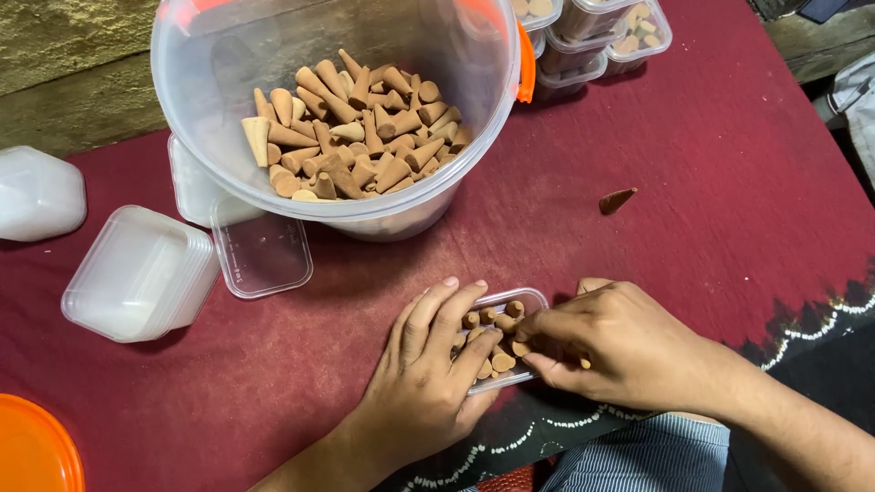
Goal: Packing incense cones from a large bucket into small plastic containers
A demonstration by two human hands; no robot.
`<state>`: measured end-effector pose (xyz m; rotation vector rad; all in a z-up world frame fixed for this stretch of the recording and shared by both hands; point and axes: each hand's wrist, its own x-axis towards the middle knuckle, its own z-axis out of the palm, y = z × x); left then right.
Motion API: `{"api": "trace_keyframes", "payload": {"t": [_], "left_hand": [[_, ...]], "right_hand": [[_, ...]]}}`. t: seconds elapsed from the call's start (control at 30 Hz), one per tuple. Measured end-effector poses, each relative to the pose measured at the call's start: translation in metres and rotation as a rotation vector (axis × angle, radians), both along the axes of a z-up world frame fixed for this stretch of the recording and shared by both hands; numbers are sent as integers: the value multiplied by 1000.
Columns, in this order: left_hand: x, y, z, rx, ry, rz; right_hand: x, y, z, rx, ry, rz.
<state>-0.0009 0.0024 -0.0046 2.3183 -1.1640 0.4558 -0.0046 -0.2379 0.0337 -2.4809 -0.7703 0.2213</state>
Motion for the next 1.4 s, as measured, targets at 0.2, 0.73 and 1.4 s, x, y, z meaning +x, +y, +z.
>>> {"api": "trace_keyframes", "payload": {"t": [0.2,0.73,1.4], "left_hand": [[2,-1,6,-34,7,-28],[4,-1,7,-62,5,-56],[3,0,5,-66,18,-42]], "right_hand": [[1,-2,6,42,-58,77],[-30,-30,19,248,252,-182],[-12,12,17,161,-229,-1]]}}
